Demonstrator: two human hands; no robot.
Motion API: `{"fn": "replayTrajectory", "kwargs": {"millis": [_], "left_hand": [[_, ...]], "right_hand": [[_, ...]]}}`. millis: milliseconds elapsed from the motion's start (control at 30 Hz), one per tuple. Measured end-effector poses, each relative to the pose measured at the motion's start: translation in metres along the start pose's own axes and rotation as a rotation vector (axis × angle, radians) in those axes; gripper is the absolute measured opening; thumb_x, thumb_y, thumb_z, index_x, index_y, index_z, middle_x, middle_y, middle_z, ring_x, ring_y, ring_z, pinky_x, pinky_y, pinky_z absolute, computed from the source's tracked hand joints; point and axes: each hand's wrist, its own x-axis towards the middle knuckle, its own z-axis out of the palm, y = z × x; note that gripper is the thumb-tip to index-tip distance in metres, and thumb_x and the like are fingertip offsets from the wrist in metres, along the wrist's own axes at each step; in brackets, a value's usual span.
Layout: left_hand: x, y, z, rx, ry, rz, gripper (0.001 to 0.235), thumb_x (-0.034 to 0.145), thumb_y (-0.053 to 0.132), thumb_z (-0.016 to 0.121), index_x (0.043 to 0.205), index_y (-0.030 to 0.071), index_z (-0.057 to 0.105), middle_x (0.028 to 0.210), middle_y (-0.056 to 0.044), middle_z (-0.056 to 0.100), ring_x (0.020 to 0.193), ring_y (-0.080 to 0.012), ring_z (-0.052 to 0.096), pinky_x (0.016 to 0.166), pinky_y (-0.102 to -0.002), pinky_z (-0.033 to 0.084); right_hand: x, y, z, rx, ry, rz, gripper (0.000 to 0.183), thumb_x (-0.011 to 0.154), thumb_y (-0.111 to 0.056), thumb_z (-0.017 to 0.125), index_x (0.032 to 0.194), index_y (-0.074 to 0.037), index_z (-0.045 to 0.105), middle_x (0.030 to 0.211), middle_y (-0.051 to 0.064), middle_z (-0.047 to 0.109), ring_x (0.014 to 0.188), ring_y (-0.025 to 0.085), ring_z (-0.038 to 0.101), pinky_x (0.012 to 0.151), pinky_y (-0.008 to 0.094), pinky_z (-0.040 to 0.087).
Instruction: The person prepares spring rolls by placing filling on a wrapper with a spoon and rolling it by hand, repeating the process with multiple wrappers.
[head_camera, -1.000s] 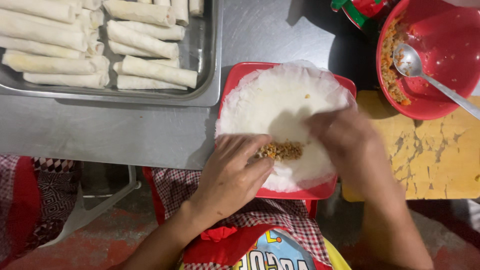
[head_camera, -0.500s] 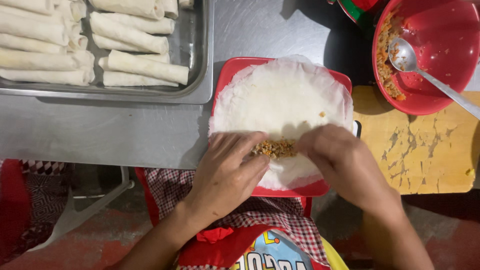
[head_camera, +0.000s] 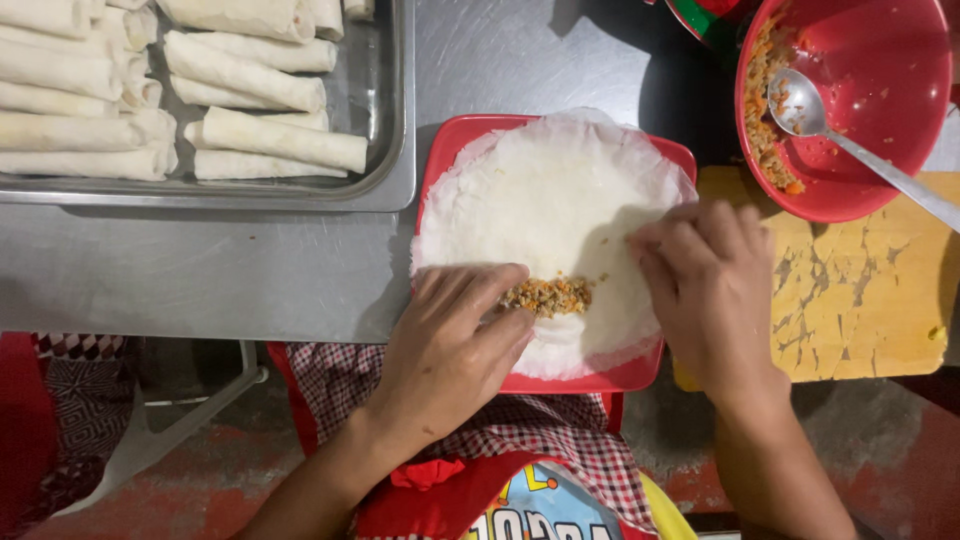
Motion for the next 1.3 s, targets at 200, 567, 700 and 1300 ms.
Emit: {"fn": "replayTrajectory", "kwargs": {"millis": [200,567,700,1300], "left_hand": [[-0.002,0.0,0.0,0.002,-0.008,0.001,0.013,0.085,0.011,0.079,0.095,0.005,0.074,0.125,-0.01,0.063,0.118,-0.0284,0.061,0.099,-0.046,0.045],[-0.005,0.0,0.004,0.013,-0.037,0.009,0.011,0.086,0.012,0.081,0.094,0.007,0.076,0.126,-0.009,0.063,0.118,-0.0266,0.06,0.101,-0.047,0.045],[-0.006,0.001,0.003,0.008,-0.034,-0.016,0.014,0.084,0.011,0.08,0.096,0.004,0.075,0.126,-0.012,0.063,0.121,-0.0285,0.059,0.104,-0.048,0.046],[0.022,0.011,0.0,0.034,0.025,-0.19,0.012,0.091,0.016,0.074,0.094,0.007,0.067,0.091,-0.007,0.065,0.091,-0.0307,0.063,0.087,-0.046,0.046]], "right_hand": [[-0.006,-0.011,-0.003,0.263,-0.084,-0.003,0.018,0.091,0.008,0.066,0.105,-0.002,0.073,0.109,0.01,0.071,0.101,0.033,0.064,0.089,0.041,0.051],[-0.024,-0.021,-0.004,0.348,-0.106,-0.032,0.038,0.082,0.012,0.063,0.117,0.002,0.072,0.112,0.018,0.069,0.099,0.033,0.068,0.084,0.041,0.056],[-0.031,-0.022,-0.004,0.518,-0.12,0.01,0.028,0.085,0.009,0.069,0.111,-0.001,0.072,0.106,0.013,0.071,0.096,0.027,0.071,0.078,0.036,0.057],[-0.026,-0.031,0.007,0.397,-0.041,-0.14,0.026,0.083,-0.002,0.076,0.109,-0.005,0.069,0.103,0.007,0.067,0.093,0.028,0.063,0.083,0.041,0.044]]}}
